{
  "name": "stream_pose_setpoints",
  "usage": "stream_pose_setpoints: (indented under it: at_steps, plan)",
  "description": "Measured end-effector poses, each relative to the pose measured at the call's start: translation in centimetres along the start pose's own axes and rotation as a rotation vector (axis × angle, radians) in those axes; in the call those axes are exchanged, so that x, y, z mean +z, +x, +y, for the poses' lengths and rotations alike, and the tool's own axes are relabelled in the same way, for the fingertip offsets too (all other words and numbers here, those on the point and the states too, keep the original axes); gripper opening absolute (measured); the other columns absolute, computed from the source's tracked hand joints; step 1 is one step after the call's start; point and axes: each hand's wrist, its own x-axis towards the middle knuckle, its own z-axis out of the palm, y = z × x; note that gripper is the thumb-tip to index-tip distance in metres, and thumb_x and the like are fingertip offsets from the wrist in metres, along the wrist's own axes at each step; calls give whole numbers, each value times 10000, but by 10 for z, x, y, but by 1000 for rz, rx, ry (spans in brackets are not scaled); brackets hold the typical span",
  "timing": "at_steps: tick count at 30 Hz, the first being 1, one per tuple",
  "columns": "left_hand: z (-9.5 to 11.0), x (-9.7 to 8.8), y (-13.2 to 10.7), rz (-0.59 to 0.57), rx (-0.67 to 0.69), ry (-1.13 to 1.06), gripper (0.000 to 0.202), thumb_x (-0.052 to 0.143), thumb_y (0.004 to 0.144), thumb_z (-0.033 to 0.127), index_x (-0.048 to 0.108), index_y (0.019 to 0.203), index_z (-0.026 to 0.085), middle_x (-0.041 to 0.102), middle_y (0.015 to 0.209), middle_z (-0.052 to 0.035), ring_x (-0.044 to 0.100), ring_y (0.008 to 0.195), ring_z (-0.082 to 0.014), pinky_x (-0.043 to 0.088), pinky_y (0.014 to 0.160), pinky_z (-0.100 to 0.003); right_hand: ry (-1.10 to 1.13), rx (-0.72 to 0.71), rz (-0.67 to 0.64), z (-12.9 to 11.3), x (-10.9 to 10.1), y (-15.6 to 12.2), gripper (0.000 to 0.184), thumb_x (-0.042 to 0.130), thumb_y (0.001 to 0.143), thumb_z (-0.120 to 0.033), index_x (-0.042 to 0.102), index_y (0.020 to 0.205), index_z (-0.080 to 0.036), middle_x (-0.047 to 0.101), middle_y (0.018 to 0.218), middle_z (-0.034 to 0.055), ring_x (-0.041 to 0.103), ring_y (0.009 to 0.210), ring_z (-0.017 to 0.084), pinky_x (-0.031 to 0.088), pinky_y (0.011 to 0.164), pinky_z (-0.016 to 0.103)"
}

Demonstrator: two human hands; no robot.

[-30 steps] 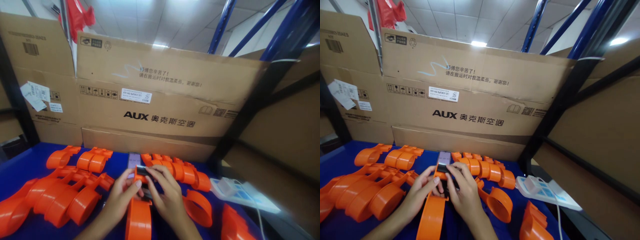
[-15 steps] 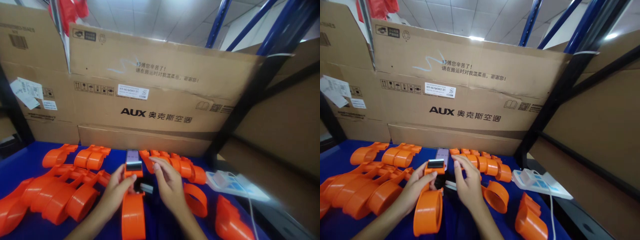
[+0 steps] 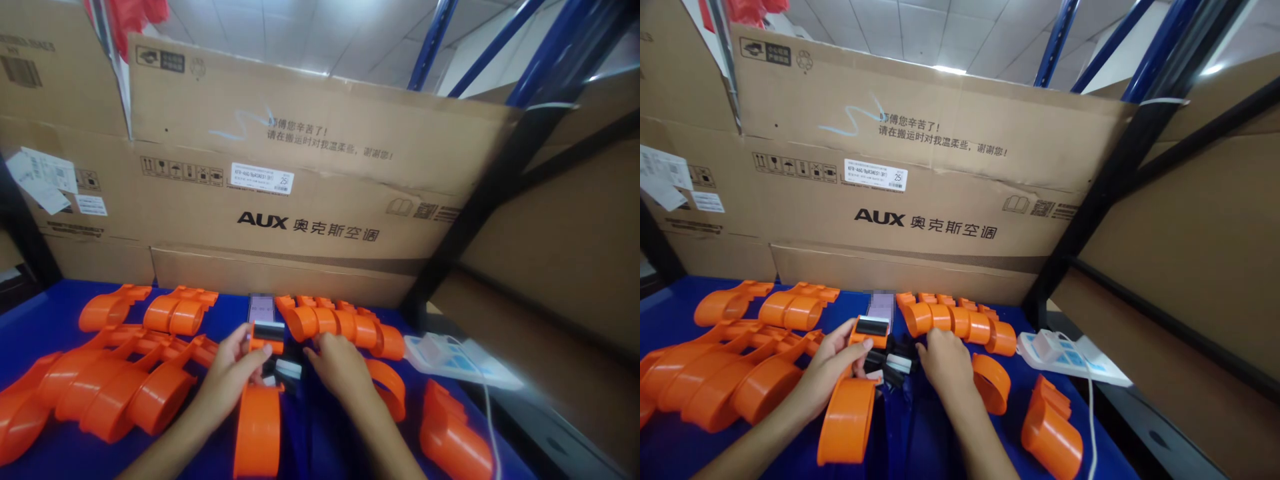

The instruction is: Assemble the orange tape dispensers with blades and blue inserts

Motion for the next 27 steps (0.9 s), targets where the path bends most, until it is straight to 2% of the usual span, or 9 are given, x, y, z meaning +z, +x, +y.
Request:
stream_pose_setpoints:
  at_steps: [5,12,16,20,23,27]
  plan:
    - [-3,-2,2,-18,22,39,258,749,815,401,623,912,198,535,600,58,487,494,-91,473,489,-201,-60,-3,-28,-4,3,0,177,598,925,-309,723,966,-191,756,951,139,720,935,320,495,733,360]
    - [-1,-1,4,-20,19,49,271,745,818,396,609,945,198,554,619,50,509,506,-103,500,506,-225,-83,-29,-37,-3,1,1,171,578,926,-298,717,955,-202,751,970,133,721,918,304,486,710,341]
    - [0,-1,5,2,19,-7,236,727,834,381,595,889,193,584,639,34,536,526,-96,452,508,-189,-79,-6,-2,2,-9,1,199,545,943,-302,711,963,-194,747,958,149,717,924,319,485,719,352]
    - [0,-1,5,39,23,-13,207,690,868,379,597,928,205,612,681,25,551,525,-94,440,507,-190,-53,35,74,11,-23,1,234,486,959,-318,686,977,-197,745,911,146,715,879,339,483,693,374]
    - [-2,-2,4,51,20,-5,211,689,869,383,600,951,209,618,695,26,561,514,-96,447,508,-200,195,-9,182,13,-26,1,192,504,940,-336,646,920,-208,727,789,94,713,780,301,493,665,359]
    - [-4,-2,5,51,27,1,243,686,868,403,614,988,204,626,703,23,563,510,-100,452,507,-208,872,-197,139,1,-19,-2,177,538,922,-378,561,843,-221,672,677,13,682,627,204,522,581,291]
